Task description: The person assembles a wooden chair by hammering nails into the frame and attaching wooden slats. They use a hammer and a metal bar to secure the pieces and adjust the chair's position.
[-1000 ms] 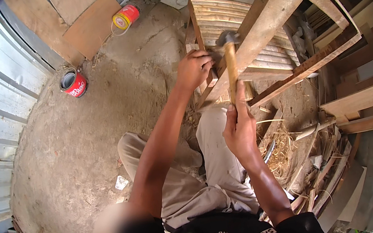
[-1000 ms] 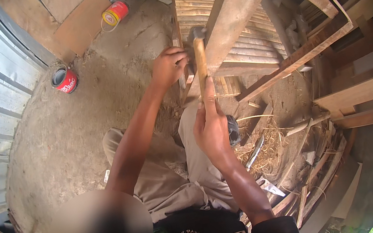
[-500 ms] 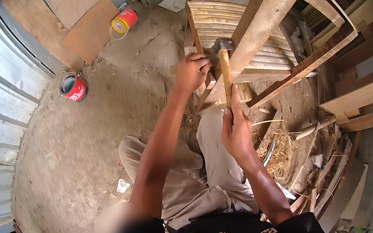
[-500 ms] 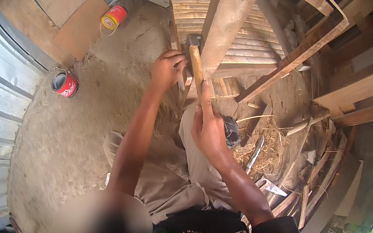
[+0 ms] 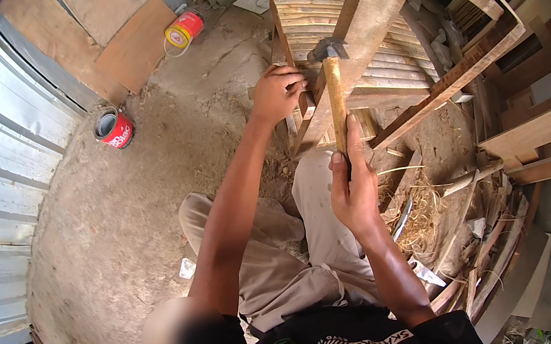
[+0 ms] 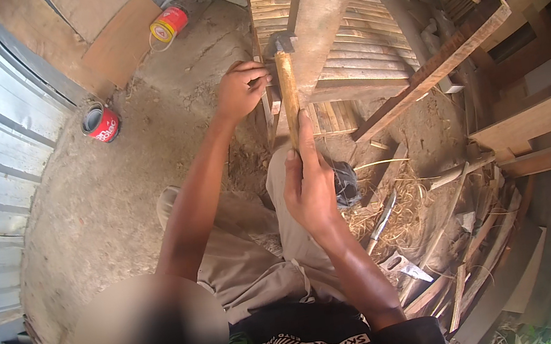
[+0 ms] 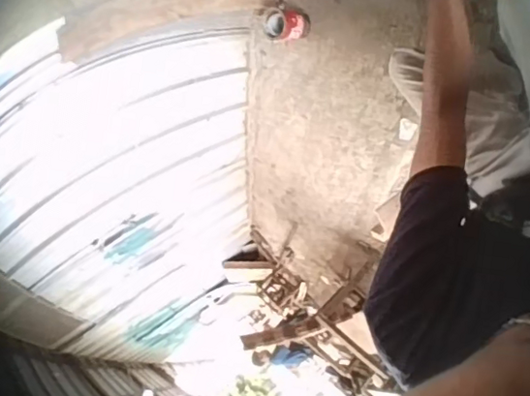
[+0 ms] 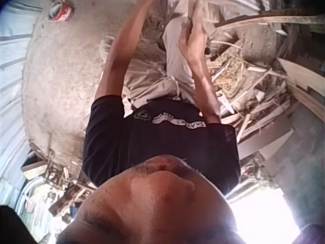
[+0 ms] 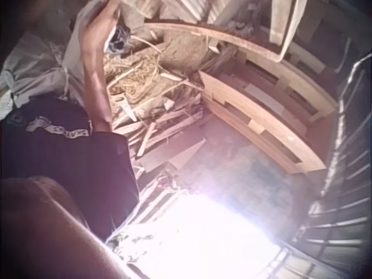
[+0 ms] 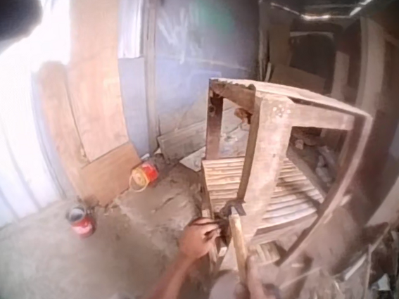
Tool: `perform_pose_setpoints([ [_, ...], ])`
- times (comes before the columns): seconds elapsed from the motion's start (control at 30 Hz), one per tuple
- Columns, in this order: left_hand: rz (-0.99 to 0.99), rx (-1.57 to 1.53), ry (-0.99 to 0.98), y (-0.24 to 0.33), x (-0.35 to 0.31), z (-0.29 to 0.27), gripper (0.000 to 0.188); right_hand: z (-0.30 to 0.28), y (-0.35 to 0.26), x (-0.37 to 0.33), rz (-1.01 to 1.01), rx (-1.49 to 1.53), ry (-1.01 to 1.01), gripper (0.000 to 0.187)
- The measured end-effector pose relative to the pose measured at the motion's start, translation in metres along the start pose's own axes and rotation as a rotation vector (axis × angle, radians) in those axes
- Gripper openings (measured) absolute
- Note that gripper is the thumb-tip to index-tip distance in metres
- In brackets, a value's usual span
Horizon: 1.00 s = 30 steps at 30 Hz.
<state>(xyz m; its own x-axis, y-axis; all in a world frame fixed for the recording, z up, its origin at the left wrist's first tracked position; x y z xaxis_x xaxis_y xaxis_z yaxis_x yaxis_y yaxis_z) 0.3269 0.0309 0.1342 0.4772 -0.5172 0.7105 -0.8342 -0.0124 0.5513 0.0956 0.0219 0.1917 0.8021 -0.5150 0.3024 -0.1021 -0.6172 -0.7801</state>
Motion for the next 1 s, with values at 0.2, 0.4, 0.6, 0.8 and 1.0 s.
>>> perform_pose_setpoints([
  [0.2,-0.066,-0.012,0.012,-0.002,-0.001,0.001,0.014,0.007,0.011,0.004,-0.018,-0.101,-0.043,0.067],
  [0.4,-0.021,0.049,0.079,0.004,-0.004,0.001,0.008,0.013,0.014,0.004,-0.107,-0.126,0.039,0.061],
  [0.6,-0.027,0.055,0.044,0.001,-0.003,0.003,0.013,0.019,0.019,0.009,-0.107,-0.167,0.052,0.061],
  [0.8,0.003,0.048,0.048,0.002,-0.005,0.002,0.012,0.019,0.022,0.007,-0.099,-0.166,0.059,0.061],
  [1.0,0.033,0.052,0.091,0.004,-0.004,-0.001,0.01,0.02,0.02,0.009,-0.113,-0.167,0.072,0.06],
])
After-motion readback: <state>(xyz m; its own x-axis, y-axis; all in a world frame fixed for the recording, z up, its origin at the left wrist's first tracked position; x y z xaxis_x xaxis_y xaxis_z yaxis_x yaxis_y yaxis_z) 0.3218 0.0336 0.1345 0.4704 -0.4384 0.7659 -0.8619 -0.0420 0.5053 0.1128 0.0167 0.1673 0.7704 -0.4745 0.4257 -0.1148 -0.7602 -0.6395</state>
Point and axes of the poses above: each hand's wrist, its own x-axis towards the middle knuckle, its own z-axis out of the palm, y = z × x, the point moved 6 cm from there along x, towards the middle knuckle
